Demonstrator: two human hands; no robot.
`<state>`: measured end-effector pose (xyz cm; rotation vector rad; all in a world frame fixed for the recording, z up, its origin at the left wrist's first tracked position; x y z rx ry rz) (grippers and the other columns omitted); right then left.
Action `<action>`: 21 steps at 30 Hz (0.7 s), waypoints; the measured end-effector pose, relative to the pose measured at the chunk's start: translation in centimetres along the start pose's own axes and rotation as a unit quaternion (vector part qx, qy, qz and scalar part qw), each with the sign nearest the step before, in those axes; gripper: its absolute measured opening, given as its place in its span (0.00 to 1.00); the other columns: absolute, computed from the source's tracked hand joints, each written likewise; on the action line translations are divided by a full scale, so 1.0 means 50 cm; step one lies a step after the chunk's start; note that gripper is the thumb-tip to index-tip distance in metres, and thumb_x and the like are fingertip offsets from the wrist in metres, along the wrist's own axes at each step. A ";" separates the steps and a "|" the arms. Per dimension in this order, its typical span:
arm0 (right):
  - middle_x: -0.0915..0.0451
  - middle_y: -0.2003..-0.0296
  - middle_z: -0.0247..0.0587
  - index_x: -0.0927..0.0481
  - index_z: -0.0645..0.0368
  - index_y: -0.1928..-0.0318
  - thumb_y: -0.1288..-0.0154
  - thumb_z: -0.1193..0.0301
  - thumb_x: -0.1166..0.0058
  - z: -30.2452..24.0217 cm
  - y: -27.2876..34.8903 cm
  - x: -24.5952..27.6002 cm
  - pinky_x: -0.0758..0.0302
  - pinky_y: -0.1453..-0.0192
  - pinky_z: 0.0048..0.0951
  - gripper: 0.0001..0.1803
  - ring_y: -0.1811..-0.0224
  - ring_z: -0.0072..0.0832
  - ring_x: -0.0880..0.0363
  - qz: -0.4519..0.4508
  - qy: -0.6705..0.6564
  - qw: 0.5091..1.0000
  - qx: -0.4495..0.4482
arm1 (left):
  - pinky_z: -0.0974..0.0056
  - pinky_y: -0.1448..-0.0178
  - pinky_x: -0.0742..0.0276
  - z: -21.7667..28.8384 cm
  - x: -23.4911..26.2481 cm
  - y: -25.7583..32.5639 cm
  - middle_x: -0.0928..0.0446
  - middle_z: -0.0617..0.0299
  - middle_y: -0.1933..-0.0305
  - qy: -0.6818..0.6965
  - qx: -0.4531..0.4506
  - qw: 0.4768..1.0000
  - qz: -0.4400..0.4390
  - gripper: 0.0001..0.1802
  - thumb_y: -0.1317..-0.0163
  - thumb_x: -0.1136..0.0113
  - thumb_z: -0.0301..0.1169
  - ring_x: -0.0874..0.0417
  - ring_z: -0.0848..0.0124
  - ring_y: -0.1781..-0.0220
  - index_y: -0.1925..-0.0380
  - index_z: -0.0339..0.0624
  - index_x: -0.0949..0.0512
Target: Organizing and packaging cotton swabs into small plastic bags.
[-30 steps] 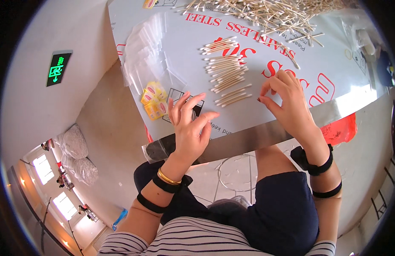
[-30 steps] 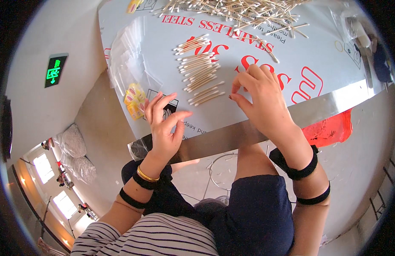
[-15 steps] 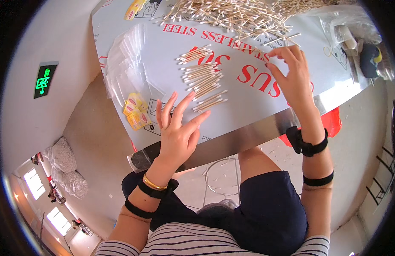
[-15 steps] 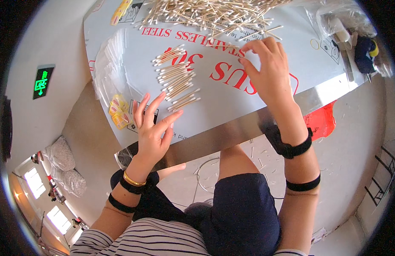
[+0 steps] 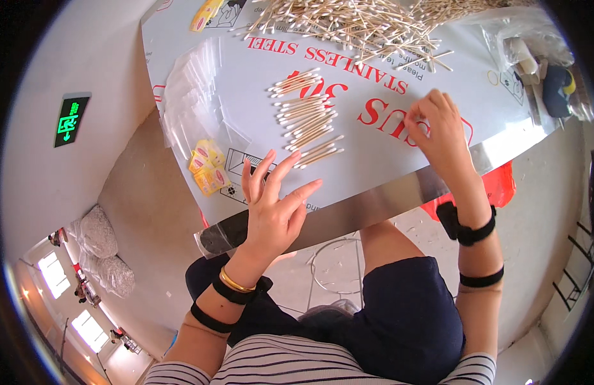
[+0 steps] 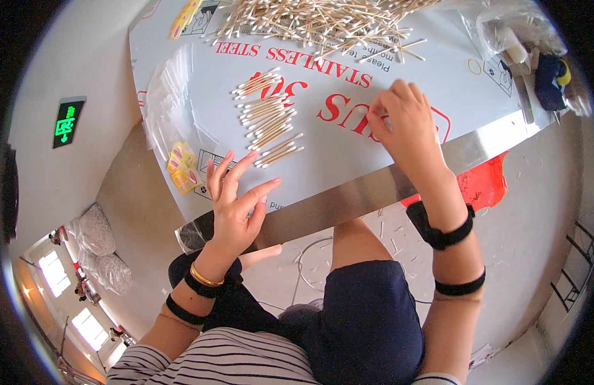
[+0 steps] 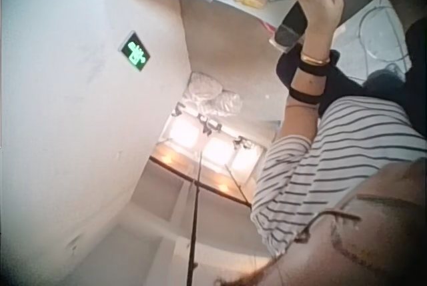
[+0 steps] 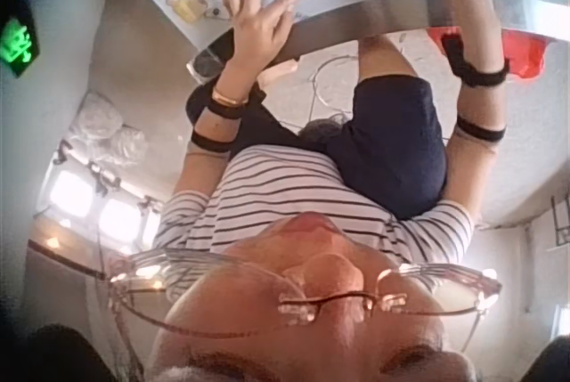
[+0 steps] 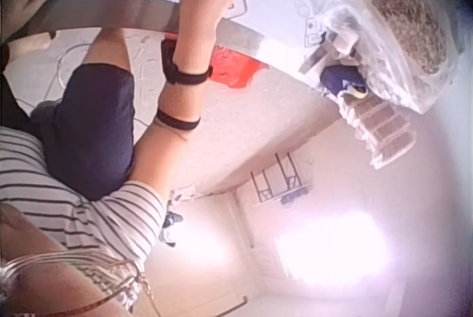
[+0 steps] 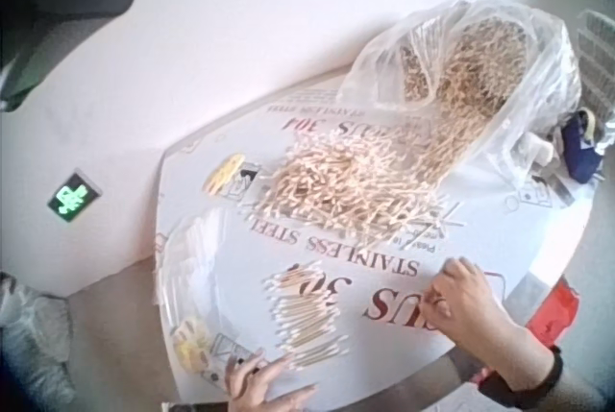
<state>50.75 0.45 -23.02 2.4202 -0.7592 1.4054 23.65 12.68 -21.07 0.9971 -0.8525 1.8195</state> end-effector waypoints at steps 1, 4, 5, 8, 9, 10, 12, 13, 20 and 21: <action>0.24 0.61 0.40 0.18 0.56 0.64 0.38 0.72 0.35 -0.010 0.017 0.002 0.27 0.44 0.40 0.05 0.53 0.41 0.25 -0.001 -0.002 1.000 0.000 | 0.36 0.15 0.62 -0.002 -0.001 0.004 0.27 0.61 0.26 0.004 0.000 1.000 -0.001 0.24 0.46 0.36 0.22 0.38 0.52 0.20 0.52 0.62 0.10; 0.26 0.63 0.39 0.20 0.55 0.65 0.44 0.73 0.32 -0.084 0.056 -0.032 0.27 0.46 0.40 0.09 0.54 0.39 0.26 -0.072 -0.053 0.987 0.136 | 0.37 0.15 0.61 -0.011 0.002 0.015 0.26 0.61 0.27 -0.003 0.007 1.000 -0.012 0.22 0.45 0.37 0.21 0.38 0.51 0.20 0.54 0.61 0.10; 0.26 0.63 0.39 0.20 0.55 0.65 0.44 0.73 0.32 -0.098 0.055 -0.048 0.27 0.46 0.40 0.09 0.54 0.39 0.26 -0.074 -0.053 0.987 0.135 | 0.39 0.15 0.60 -0.011 -0.003 0.016 0.26 0.60 0.28 -0.003 0.010 1.000 -0.019 0.21 0.44 0.38 0.21 0.38 0.51 0.20 0.55 0.61 0.10; 0.26 0.63 0.39 0.21 0.55 0.65 0.44 0.72 0.31 -0.170 0.048 -0.080 0.26 0.48 0.40 0.10 0.55 0.38 0.25 -0.042 -0.070 0.976 0.203 | 0.38 0.15 0.60 -0.003 -0.003 0.014 0.26 0.60 0.28 -0.002 0.014 1.000 -0.017 0.21 0.45 0.38 0.21 0.38 0.51 0.21 0.55 0.61 0.10; 0.26 0.64 0.38 0.21 0.55 0.65 0.44 0.72 0.31 -0.183 0.040 -0.091 0.26 0.49 0.40 0.10 0.55 0.38 0.25 -0.046 -0.066 0.976 0.203 | 0.38 0.15 0.60 0.000 -0.006 0.014 0.26 0.60 0.28 -0.001 0.015 1.000 -0.018 0.21 0.45 0.38 0.21 0.38 0.51 0.21 0.55 0.61 0.10; 0.26 0.64 0.37 0.21 0.55 0.65 0.44 0.71 0.31 -0.191 0.035 -0.097 0.25 0.49 0.40 0.10 0.55 0.38 0.24 -0.049 -0.065 0.975 0.205 | 0.38 0.15 0.60 -0.001 -0.007 0.016 0.26 0.60 0.28 0.003 0.019 1.000 -0.014 0.21 0.45 0.37 0.21 0.38 0.51 0.21 0.55 0.61 0.10; 0.26 0.64 0.36 0.21 0.55 0.65 0.44 0.71 0.31 -0.193 0.031 -0.082 0.25 0.50 0.40 0.10 0.56 0.37 0.24 -0.042 -0.074 0.980 0.181 | 0.38 0.15 0.60 -0.001 -0.011 0.018 0.26 0.60 0.28 0.009 0.025 1.000 -0.010 0.21 0.45 0.37 0.21 0.38 0.50 0.21 0.55 0.61 0.10; 0.26 0.65 0.36 0.21 0.55 0.66 0.44 0.71 0.31 -0.193 0.027 -0.078 0.25 0.50 0.40 0.10 0.56 0.37 0.24 -0.033 -0.089 0.983 0.160 | 0.38 0.16 0.60 -0.004 -0.009 0.020 0.26 0.59 0.28 0.006 0.027 1.000 -0.008 0.21 0.45 0.37 0.22 0.38 0.51 0.21 0.55 0.61 0.10; 0.26 0.64 0.35 0.22 0.54 0.67 0.44 0.71 0.31 -0.239 0.059 -0.112 0.27 0.52 0.38 0.10 0.57 0.35 0.24 -0.062 -0.062 0.973 0.212 | 0.37 0.15 0.63 -0.022 -0.008 0.032 0.27 0.61 0.27 0.003 0.017 1.000 -0.002 0.21 0.46 0.36 0.23 0.37 0.53 0.21 0.54 0.61 0.11; 0.27 0.65 0.35 0.21 0.53 0.66 0.45 0.71 0.29 -0.244 0.052 -0.122 0.28 0.53 0.38 0.11 0.58 0.35 0.25 -0.051 -0.067 0.971 0.223 | 0.37 0.15 0.63 -0.021 -0.011 0.031 0.27 0.61 0.27 0.005 0.017 1.000 -0.003 0.21 0.46 0.36 0.23 0.37 0.53 0.21 0.54 0.61 0.11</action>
Point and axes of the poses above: each hand's wrist, its own y-axis away from the middle knuckle, its own x-axis out of the back of the hand, z = x × y, the point moved 7 cm from there along -y, towards the middle knuckle
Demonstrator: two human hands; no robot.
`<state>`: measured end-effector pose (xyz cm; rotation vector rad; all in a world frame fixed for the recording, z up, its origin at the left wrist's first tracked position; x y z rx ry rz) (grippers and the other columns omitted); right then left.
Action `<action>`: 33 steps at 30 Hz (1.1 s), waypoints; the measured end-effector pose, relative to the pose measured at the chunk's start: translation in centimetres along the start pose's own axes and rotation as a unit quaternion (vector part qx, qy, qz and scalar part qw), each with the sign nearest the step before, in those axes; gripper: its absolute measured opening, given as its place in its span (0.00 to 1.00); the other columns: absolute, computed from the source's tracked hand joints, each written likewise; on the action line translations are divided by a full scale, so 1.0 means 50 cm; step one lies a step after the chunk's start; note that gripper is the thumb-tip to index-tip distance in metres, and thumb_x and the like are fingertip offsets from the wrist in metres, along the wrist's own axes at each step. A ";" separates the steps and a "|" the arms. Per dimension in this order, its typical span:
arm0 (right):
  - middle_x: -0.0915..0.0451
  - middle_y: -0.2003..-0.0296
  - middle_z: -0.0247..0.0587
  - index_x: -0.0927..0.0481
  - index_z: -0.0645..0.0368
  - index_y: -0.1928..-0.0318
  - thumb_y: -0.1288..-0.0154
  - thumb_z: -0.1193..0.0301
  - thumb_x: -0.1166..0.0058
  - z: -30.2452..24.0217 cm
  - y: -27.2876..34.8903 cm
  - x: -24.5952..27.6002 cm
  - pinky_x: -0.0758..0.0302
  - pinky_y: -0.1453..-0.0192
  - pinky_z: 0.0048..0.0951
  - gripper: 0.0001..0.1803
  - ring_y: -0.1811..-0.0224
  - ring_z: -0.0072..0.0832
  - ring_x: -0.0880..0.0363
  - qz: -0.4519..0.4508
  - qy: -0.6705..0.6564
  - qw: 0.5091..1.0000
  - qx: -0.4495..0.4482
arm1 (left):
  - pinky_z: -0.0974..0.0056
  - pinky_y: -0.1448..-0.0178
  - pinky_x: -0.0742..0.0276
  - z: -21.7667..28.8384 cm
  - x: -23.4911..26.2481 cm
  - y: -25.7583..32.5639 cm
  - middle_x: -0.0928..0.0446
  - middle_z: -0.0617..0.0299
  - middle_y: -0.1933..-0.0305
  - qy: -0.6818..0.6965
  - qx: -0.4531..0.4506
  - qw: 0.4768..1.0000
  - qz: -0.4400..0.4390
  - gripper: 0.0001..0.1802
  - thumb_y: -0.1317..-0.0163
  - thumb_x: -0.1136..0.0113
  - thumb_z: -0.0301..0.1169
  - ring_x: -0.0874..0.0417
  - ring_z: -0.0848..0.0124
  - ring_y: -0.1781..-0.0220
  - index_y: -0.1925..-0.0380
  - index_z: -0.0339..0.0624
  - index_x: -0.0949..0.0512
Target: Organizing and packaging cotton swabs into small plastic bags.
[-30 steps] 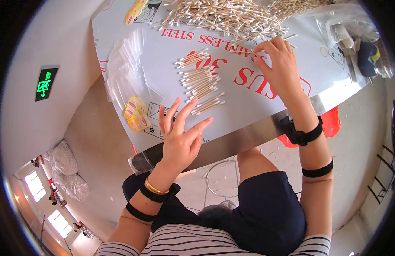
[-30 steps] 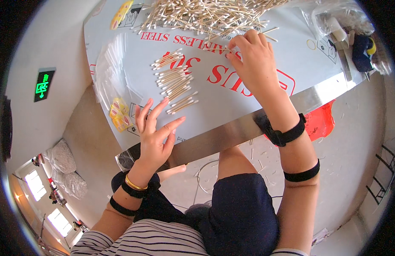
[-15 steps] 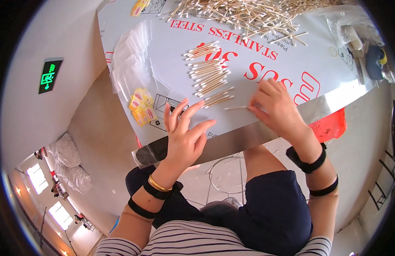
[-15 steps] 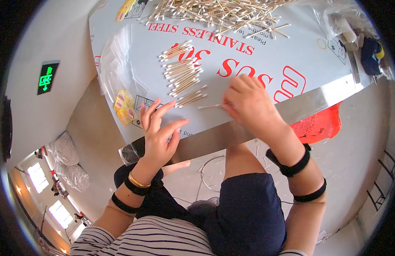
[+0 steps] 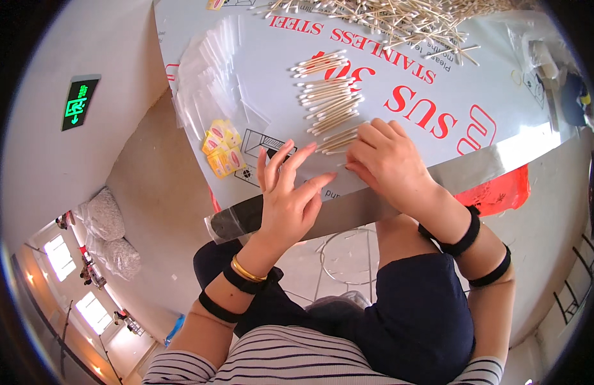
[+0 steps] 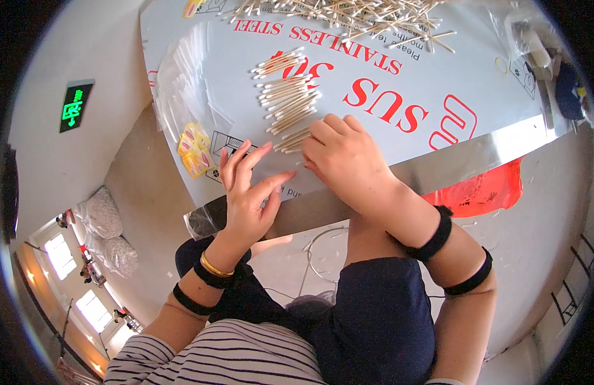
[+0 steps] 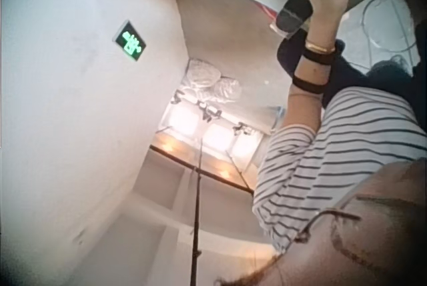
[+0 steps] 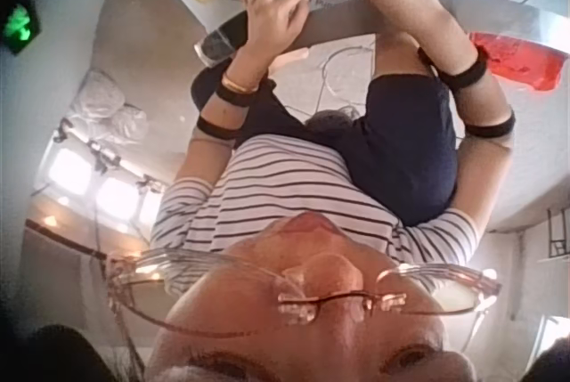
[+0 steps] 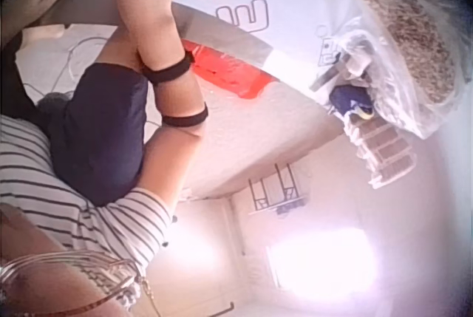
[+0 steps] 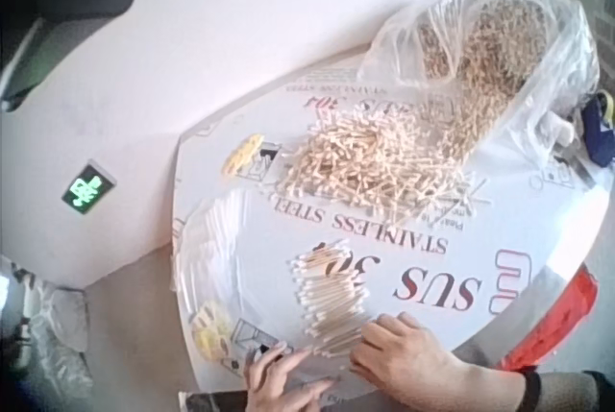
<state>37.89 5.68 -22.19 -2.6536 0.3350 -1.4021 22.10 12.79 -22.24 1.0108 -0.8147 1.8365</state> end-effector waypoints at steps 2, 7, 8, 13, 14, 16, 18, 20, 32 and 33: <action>0.27 0.66 0.35 0.21 0.53 0.66 0.47 0.72 0.28 0.003 -0.014 -0.004 0.29 0.54 0.38 0.12 0.59 0.36 0.26 0.009 -0.003 1.000 0.014 | 0.37 0.15 0.63 0.003 -0.007 0.000 0.28 0.61 0.27 0.004 0.002 1.000 -0.001 0.22 0.46 0.36 0.23 0.38 0.52 0.21 0.53 0.61 0.11; 0.26 0.64 0.37 0.22 0.54 0.66 0.44 0.74 0.32 0.057 -0.009 0.065 0.27 0.50 0.40 0.09 0.56 0.38 0.25 0.020 -0.011 0.997 -0.068 | 0.36 0.16 0.62 0.019 -0.019 -0.017 0.30 0.60 0.25 -0.006 -0.005 1.000 -0.007 0.22 0.43 0.35 0.26 0.39 0.52 0.20 0.49 0.63 0.12; 0.26 0.64 0.37 0.22 0.54 0.66 0.44 0.74 0.32 0.064 -0.001 0.071 0.27 0.50 0.40 0.09 0.56 0.38 0.25 0.020 -0.015 0.997 -0.066 | 0.35 0.16 0.62 0.019 -0.020 -0.016 0.31 0.59 0.24 -0.018 -0.008 1.000 -0.015 0.23 0.42 0.34 0.27 0.40 0.52 0.20 0.48 0.64 0.12; 0.23 0.61 0.39 0.19 0.55 0.61 0.45 0.76 0.30 0.086 0.044 0.074 0.25 0.47 0.41 0.12 0.54 0.40 0.24 -0.027 -0.053 0.988 -0.145 | 0.35 0.15 0.64 0.017 -0.029 -0.017 0.33 0.57 0.22 -0.036 -0.002 0.999 -0.030 0.23 0.37 0.35 0.30 0.42 0.49 0.19 0.43 0.68 0.13; 0.23 0.61 0.39 0.19 0.55 0.61 0.45 0.76 0.29 0.090 0.048 0.073 0.25 0.47 0.41 0.12 0.54 0.41 0.24 -0.033 -0.065 0.984 -0.161 | 0.35 0.15 0.64 0.015 -0.027 -0.017 0.34 0.57 0.22 -0.039 0.002 0.999 -0.022 0.23 0.37 0.36 0.30 0.43 0.49 0.19 0.43 0.68 0.13; 0.23 0.61 0.39 0.19 0.55 0.62 0.45 0.76 0.30 0.087 0.050 0.067 0.25 0.47 0.41 0.12 0.53 0.41 0.24 -0.021 -0.062 0.987 -0.147 | 0.35 0.16 0.64 0.012 -0.026 -0.017 0.34 0.57 0.22 -0.042 0.004 0.999 -0.024 0.23 0.36 0.36 0.30 0.43 0.49 0.19 0.42 0.67 0.13; 0.23 0.61 0.39 0.19 0.55 0.62 0.44 0.75 0.30 0.085 0.048 0.058 0.25 0.47 0.42 0.11 0.53 0.41 0.24 -0.008 -0.060 0.989 -0.132 | 0.35 0.16 0.64 0.012 -0.026 -0.018 0.34 0.56 0.22 -0.046 0.007 0.999 -0.025 0.23 0.35 0.37 0.31 0.43 0.49 0.19 0.42 0.67 0.14; 0.24 0.61 0.39 0.19 0.55 0.62 0.43 0.75 0.31 0.081 0.039 0.052 0.26 0.48 0.42 0.10 0.54 0.41 0.24 -0.002 -0.051 0.993 -0.103 | 0.34 0.16 0.62 0.014 -0.023 -0.019 0.32 0.57 0.23 -0.031 0.010 0.999 -0.011 0.23 0.39 0.34 0.29 0.41 0.50 0.19 0.44 0.65 0.14; 0.24 0.64 0.40 0.19 0.58 0.63 0.39 0.75 0.33 0.109 0.033 0.065 0.26 0.51 0.41 0.07 0.57 0.41 0.25 0.016 -0.111 0.981 -0.159 | 0.36 0.16 0.59 0.001 0.008 -0.046 0.35 0.49 0.22 0.006 0.011 1.000 0.007 0.25 0.32 0.38 0.34 0.42 0.44 0.19 0.34 0.47 0.23; 0.24 0.64 0.40 0.19 0.58 0.63 0.39 0.75 0.33 0.110 0.033 0.066 0.26 0.51 0.41 0.07 0.57 0.41 0.25 0.020 -0.112 0.981 -0.156 | 0.36 0.16 0.59 -0.002 0.010 -0.067 0.35 0.49 0.22 0.002 0.009 1.000 0.009 0.25 0.32 0.38 0.34 0.42 0.44 0.19 0.34 0.47 0.23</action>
Point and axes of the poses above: each hand's wrist, its own y-axis away from the middle knuckle, its own x-axis out of the back of the hand, z = x × y, the point moved 7 cm from there along -y, towards the middle knuckle
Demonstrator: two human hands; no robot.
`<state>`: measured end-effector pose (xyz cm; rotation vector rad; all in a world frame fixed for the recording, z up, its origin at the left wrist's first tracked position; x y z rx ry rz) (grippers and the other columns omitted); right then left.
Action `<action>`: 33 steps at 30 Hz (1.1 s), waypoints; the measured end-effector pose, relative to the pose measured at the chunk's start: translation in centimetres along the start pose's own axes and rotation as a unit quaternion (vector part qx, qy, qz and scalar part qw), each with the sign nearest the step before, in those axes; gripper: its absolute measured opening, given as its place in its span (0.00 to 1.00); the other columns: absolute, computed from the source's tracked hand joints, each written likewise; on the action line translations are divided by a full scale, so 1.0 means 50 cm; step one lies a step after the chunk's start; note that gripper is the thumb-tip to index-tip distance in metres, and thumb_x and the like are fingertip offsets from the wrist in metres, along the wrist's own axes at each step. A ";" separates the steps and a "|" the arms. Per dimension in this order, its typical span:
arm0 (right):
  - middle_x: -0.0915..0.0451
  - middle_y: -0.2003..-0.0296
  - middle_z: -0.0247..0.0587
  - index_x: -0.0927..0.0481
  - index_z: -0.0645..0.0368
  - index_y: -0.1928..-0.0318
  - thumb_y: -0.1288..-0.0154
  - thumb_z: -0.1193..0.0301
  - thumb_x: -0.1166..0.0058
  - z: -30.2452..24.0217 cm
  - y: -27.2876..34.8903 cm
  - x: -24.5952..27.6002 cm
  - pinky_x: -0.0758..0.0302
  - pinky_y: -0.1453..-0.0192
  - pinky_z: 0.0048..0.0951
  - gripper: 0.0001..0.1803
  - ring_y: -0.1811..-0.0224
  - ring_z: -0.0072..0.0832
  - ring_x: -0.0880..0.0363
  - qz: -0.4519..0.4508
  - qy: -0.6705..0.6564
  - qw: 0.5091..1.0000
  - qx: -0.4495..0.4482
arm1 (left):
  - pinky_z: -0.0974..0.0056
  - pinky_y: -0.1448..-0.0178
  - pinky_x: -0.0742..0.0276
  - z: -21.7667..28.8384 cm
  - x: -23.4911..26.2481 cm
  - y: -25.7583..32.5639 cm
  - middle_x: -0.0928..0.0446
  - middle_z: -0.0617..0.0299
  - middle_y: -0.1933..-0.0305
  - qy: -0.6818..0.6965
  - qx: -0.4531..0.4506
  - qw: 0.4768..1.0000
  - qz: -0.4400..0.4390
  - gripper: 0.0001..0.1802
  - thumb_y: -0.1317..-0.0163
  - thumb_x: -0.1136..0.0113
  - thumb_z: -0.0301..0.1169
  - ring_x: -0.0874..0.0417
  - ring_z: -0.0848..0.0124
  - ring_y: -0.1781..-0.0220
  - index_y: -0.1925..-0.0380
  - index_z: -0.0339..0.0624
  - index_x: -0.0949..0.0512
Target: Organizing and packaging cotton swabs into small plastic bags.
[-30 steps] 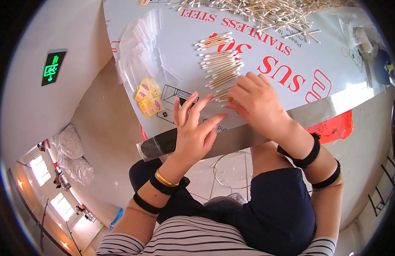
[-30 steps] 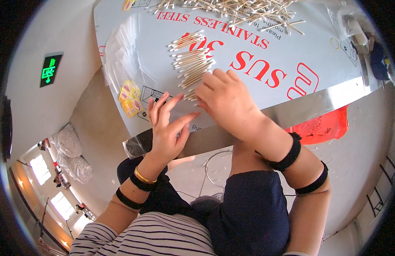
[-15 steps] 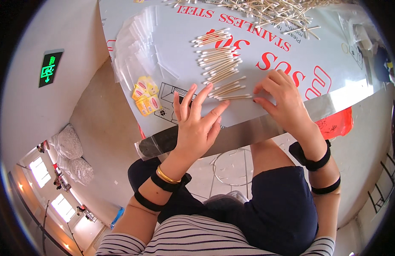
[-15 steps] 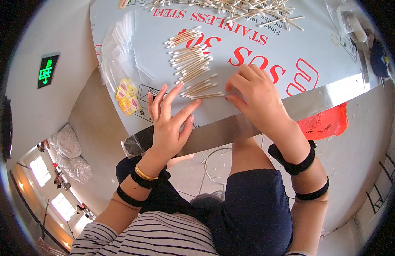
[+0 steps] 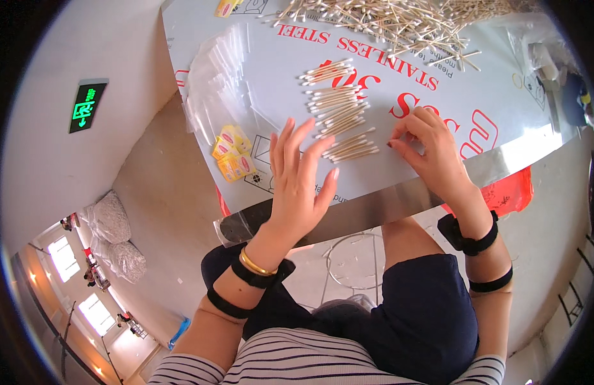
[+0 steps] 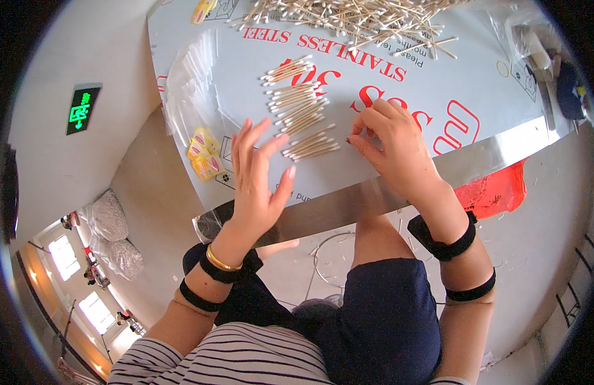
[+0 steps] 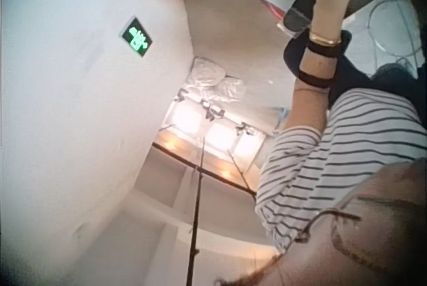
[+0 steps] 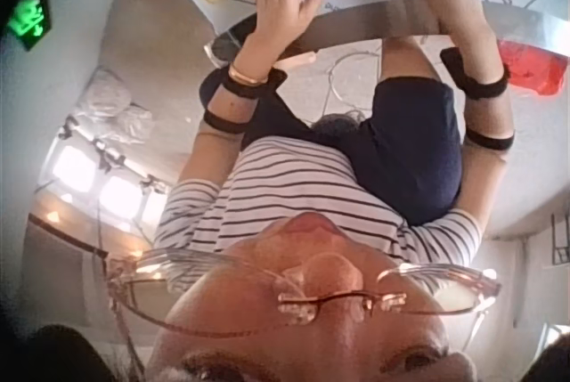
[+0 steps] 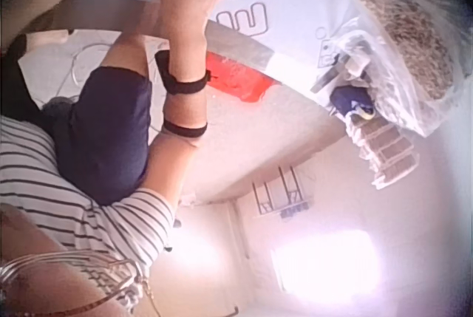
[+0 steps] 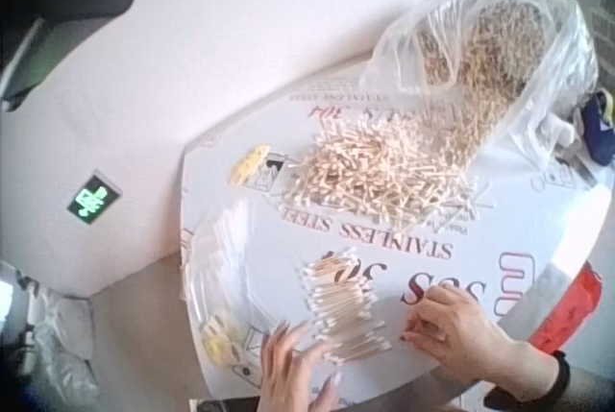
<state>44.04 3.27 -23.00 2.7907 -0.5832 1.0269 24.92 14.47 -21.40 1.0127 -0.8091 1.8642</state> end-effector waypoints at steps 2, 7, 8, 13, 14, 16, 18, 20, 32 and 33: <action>0.23 0.64 0.40 0.19 0.59 0.63 0.37 0.75 0.33 0.015 0.002 0.007 0.26 0.53 0.41 0.06 0.58 0.41 0.25 0.019 -0.044 0.998 -0.035 | 0.39 0.16 0.55 -0.015 0.007 -0.062 0.36 0.44 0.22 0.114 -0.008 0.992 0.056 0.30 0.28 0.40 0.36 0.42 0.39 0.18 0.29 0.38 0.32; 0.23 0.65 0.41 0.19 0.60 0.63 0.37 0.75 0.33 0.017 0.005 0.009 0.26 0.55 0.42 0.07 0.59 0.41 0.24 0.031 -0.019 0.999 -0.008 | 0.35 0.16 0.54 -0.054 -0.024 -0.199 0.39 0.43 0.20 0.005 -0.035 0.998 0.051 0.33 0.23 0.46 0.42 0.43 0.40 0.17 0.25 0.34 0.37; 0.23 0.66 0.41 0.19 0.60 0.63 0.37 0.75 0.33 0.014 0.004 0.010 0.26 0.55 0.42 0.07 0.59 0.41 0.25 0.035 -0.026 0.999 -0.006 | 0.36 0.15 0.54 -0.060 -0.033 -0.207 0.40 0.43 0.20 -0.042 -0.031 0.998 0.031 0.35 0.22 0.49 0.44 0.44 0.42 0.16 0.24 0.33 0.38; 0.25 0.66 0.41 0.20 0.60 0.64 0.36 0.75 0.34 0.012 0.004 0.012 0.27 0.53 0.42 0.06 0.59 0.41 0.26 0.038 -0.019 0.999 0.007 | 0.35 0.15 0.56 -0.067 -0.069 -0.197 0.40 0.42 0.19 -0.127 -0.041 0.991 0.004 0.36 0.21 0.52 0.46 0.44 0.43 0.16 0.24 0.31 0.39; 0.25 0.66 0.41 0.20 0.60 0.64 0.36 0.75 0.35 0.014 0.005 0.011 0.27 0.53 0.41 0.06 0.59 0.41 0.26 0.038 -0.022 0.999 0.009 | 0.35 0.15 0.56 -0.066 -0.072 -0.192 0.40 0.42 0.19 -0.124 -0.034 0.992 -0.003 0.35 0.21 0.51 0.45 0.44 0.43 0.16 0.24 0.31 0.38; 0.25 0.66 0.41 0.20 0.60 0.64 0.36 0.75 0.35 0.015 0.007 0.012 0.27 0.53 0.41 0.06 0.59 0.41 0.26 0.036 -0.020 0.999 0.008 | 0.35 0.15 0.56 -0.060 -0.072 -0.183 0.40 0.42 0.20 -0.117 -0.038 0.992 -0.006 0.35 0.21 0.51 0.45 0.43 0.43 0.16 0.24 0.31 0.38; 0.25 0.66 0.41 0.20 0.60 0.64 0.35 0.75 0.35 0.013 0.009 0.012 0.27 0.52 0.41 0.05 0.59 0.41 0.26 0.033 -0.018 0.999 0.008 | 0.35 0.15 0.55 -0.053 -0.070 -0.176 0.40 0.42 0.20 -0.111 -0.040 0.993 -0.008 0.35 0.21 0.51 0.44 0.43 0.43 0.17 0.24 0.31 0.38; 0.25 0.66 0.41 0.20 0.60 0.64 0.35 0.75 0.35 0.011 0.009 0.012 0.27 0.52 0.41 0.05 0.59 0.41 0.26 0.035 -0.006 0.999 0.014 | 0.35 0.15 0.55 -0.048 -0.070 -0.170 0.40 0.42 0.20 -0.114 -0.039 0.993 -0.015 0.35 0.22 0.50 0.44 0.42 0.42 0.17 0.24 0.32 0.38; 0.24 0.65 0.43 0.19 0.61 0.64 0.35 0.74 0.36 0.008 0.011 0.015 0.26 0.51 0.42 0.05 0.59 0.43 0.25 0.032 0.007 0.999 0.025 | 0.36 0.14 0.59 -0.006 -0.080 -0.152 0.54 0.37 0.14 -0.112 -0.033 0.993 0.005 0.44 0.21 0.54 0.52 0.57 0.38 0.13 0.20 0.29 0.50; 0.24 0.65 0.43 0.19 0.61 0.64 0.35 0.74 0.36 0.009 0.011 0.015 0.26 0.51 0.42 0.05 0.59 0.43 0.25 0.032 0.007 0.999 0.024 | 0.36 0.14 0.59 -0.003 -0.085 -0.153 0.54 0.37 0.14 -0.112 -0.034 0.993 0.004 0.44 0.21 0.54 0.52 0.57 0.38 0.13 0.20 0.29 0.50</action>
Point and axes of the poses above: each hand's wrist, its own y-axis away from the middle knuckle, its own x-axis out of the back of the hand, z = x × y, the point moved 7 cm from there along -y, towards the middle knuckle
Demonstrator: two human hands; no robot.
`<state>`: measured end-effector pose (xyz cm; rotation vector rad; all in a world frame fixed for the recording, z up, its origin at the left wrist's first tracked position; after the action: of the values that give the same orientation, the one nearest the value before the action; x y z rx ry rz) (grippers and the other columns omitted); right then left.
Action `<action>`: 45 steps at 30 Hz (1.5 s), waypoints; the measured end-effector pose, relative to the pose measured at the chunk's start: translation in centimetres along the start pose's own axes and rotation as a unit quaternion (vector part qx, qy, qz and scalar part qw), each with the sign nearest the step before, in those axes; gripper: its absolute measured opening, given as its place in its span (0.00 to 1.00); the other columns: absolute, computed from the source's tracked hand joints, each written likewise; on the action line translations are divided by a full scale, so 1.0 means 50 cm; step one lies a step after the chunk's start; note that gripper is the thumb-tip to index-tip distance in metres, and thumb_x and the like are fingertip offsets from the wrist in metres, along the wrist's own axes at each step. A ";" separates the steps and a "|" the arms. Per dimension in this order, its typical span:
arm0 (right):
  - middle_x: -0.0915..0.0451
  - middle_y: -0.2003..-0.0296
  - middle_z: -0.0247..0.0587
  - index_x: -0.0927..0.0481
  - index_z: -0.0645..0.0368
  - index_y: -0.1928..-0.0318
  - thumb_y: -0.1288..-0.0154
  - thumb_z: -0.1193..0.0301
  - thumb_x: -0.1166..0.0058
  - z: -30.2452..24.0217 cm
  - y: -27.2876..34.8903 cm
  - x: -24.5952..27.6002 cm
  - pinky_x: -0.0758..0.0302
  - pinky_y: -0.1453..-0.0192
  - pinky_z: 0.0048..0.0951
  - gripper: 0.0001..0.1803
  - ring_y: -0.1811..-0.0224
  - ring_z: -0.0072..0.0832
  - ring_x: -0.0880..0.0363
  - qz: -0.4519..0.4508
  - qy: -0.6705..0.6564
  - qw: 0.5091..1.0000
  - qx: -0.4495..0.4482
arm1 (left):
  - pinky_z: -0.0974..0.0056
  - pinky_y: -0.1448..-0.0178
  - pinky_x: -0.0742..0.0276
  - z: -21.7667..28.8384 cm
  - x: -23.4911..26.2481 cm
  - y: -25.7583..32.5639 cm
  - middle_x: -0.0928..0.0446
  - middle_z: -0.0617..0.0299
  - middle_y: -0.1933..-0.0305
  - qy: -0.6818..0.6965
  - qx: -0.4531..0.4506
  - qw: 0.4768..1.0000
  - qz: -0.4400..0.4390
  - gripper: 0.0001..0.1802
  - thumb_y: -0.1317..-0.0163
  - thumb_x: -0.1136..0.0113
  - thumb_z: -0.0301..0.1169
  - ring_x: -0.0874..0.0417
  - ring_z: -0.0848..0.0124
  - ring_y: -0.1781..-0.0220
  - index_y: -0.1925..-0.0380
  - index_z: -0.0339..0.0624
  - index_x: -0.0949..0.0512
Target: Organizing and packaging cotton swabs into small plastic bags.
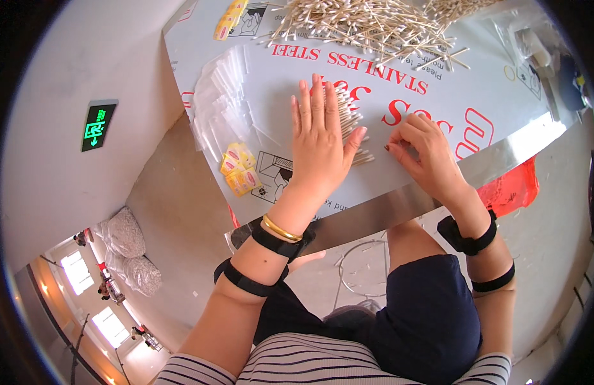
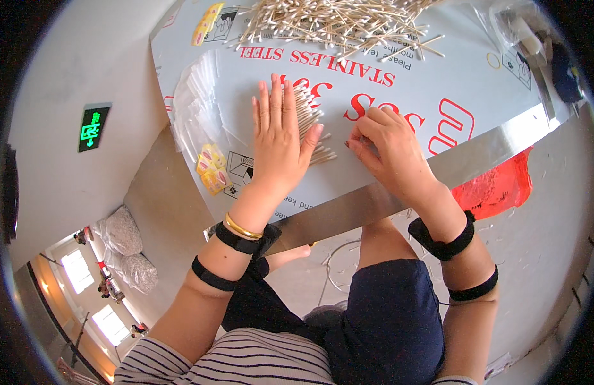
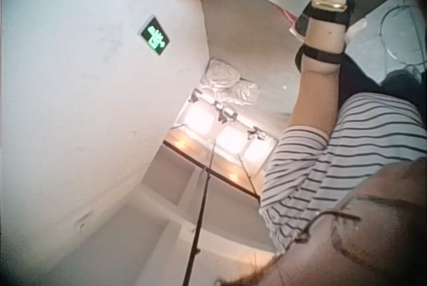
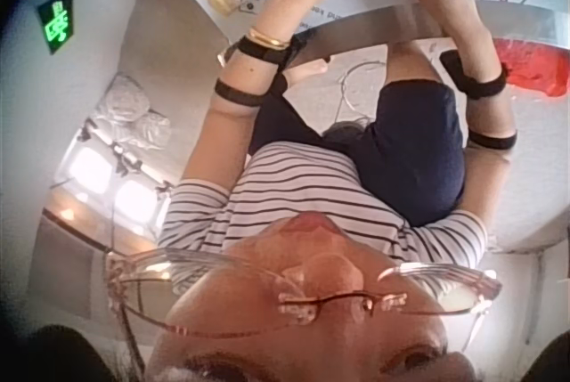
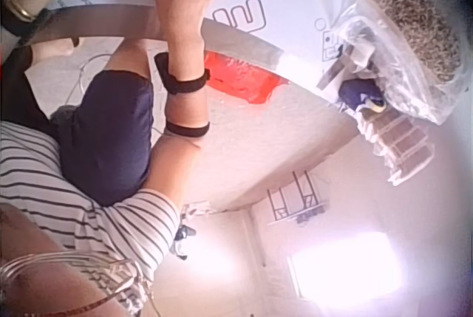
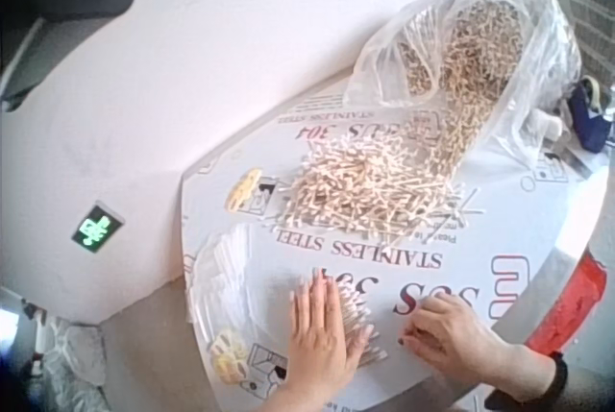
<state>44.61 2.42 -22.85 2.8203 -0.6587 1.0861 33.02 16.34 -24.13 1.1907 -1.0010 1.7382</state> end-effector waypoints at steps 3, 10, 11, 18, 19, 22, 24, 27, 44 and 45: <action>0.23 0.65 0.43 0.19 0.61 0.63 0.35 0.74 0.36 0.001 0.000 0.001 0.26 0.51 0.42 0.05 0.58 0.43 0.25 -0.005 0.001 1.000 -0.001 | 0.37 0.14 0.61 0.008 -0.017 0.000 0.56 0.32 0.15 -0.003 0.000 1.000 -0.012 0.47 0.21 0.54 0.54 0.59 0.37 0.13 0.20 0.25 0.53; 0.22 0.62 0.44 0.17 0.61 0.60 0.32 0.75 0.40 0.000 0.001 0.002 0.25 0.48 0.43 0.04 0.55 0.44 0.24 0.018 -0.021 1.000 -0.011 | 0.40 0.13 0.62 0.010 -0.026 0.008 0.56 0.32 0.15 -0.002 -0.004 0.999 -0.035 0.48 0.21 0.55 0.55 0.59 0.38 0.12 0.21 0.22 0.53; 0.22 0.61 0.45 0.16 0.61 0.57 0.31 0.75 0.42 0.001 0.002 0.002 0.25 0.47 0.43 0.05 0.53 0.44 0.24 0.031 -0.028 0.999 -0.007 | 0.40 0.13 0.62 0.009 -0.030 0.009 0.56 0.32 0.15 -0.009 -0.002 0.999 -0.045 0.48 0.22 0.54 0.55 0.59 0.39 0.12 0.21 0.22 0.52; 0.24 0.37 0.46 0.22 0.60 0.35 0.27 0.68 0.44 -0.022 0.008 -0.020 0.30 0.28 0.44 0.22 0.34 0.45 0.28 0.002 0.071 0.997 0.027 | 0.37 0.14 0.67 -0.026 0.020 0.041 0.57 0.38 0.13 0.046 0.024 0.999 0.010 0.45 0.19 0.60 0.54 0.60 0.41 0.12 0.18 0.31 0.54; 0.29 0.31 0.46 0.29 0.60 0.29 0.25 0.60 0.45 -0.029 0.008 -0.023 0.37 0.22 0.45 0.29 0.27 0.44 0.33 -0.001 0.137 0.990 0.042 | 0.36 0.14 0.67 -0.040 0.026 0.054 0.58 0.36 0.13 0.030 0.042 0.999 0.004 0.47 0.20 0.59 0.56 0.61 0.39 0.12 0.18 0.30 0.54; 0.39 0.21 0.44 0.39 0.60 0.21 0.26 0.45 0.49 -0.032 -0.004 -0.049 0.51 0.14 0.46 0.44 0.18 0.42 0.45 -0.028 0.214 0.975 0.050 | 0.35 0.15 0.67 -0.067 0.027 0.106 0.59 0.34 0.14 0.016 0.065 0.998 -0.010 0.49 0.22 0.59 0.59 0.62 0.37 0.12 0.18 0.30 0.55; 0.44 0.19 0.42 0.44 0.59 0.19 0.27 0.38 0.52 -0.033 -0.010 -0.062 0.57 0.11 0.47 0.50 0.15 0.40 0.50 -0.051 0.235 0.970 0.044 | 0.34 0.15 0.67 -0.064 0.030 0.130 0.60 0.34 0.14 0.023 0.069 0.997 -0.015 0.49 0.22 0.59 0.60 0.62 0.36 0.12 0.18 0.32 0.54; 0.44 0.18 0.43 0.44 0.59 0.18 0.29 0.34 0.54 -0.039 -0.004 -0.076 0.58 0.11 0.49 0.52 0.15 0.40 0.50 -0.057 0.235 0.967 0.076 | 0.32 0.16 0.67 -0.009 0.025 0.133 0.60 0.33 0.14 0.031 0.032 0.997 -0.063 0.49 0.23 0.61 0.63 0.63 0.36 0.13 0.17 0.37 0.53; 0.47 0.17 0.46 0.44 0.65 0.19 0.35 0.29 0.53 -0.036 0.003 -0.098 0.61 0.11 0.50 0.60 0.13 0.38 0.55 -0.043 0.259 0.964 0.037 | 0.35 0.15 0.72 -0.030 0.001 0.152 0.61 0.33 0.14 0.028 0.073 0.995 -0.068 0.52 0.22 0.66 0.63 0.64 0.40 0.11 0.19 0.26 0.58; 0.47 0.17 0.46 0.44 0.65 0.19 0.35 0.29 0.53 -0.039 0.003 -0.101 0.61 0.11 0.50 0.60 0.13 0.38 0.55 -0.043 0.259 0.964 0.038 | 0.35 0.15 0.72 -0.029 0.000 0.151 0.62 0.33 0.14 0.027 0.075 0.994 -0.069 0.53 0.22 0.67 0.64 0.64 0.40 0.11 0.19 0.25 0.58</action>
<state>39.97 4.53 -24.71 2.4175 -0.4430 1.7601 25.68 14.78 -25.80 1.2695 -0.7485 1.7503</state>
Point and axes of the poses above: each hand's wrist, its own y-axis away from the middle knuckle, its own x-axis out of the back of the hand, z = x × y, the point moved 7 cm from there along -y, towards the middle knuckle
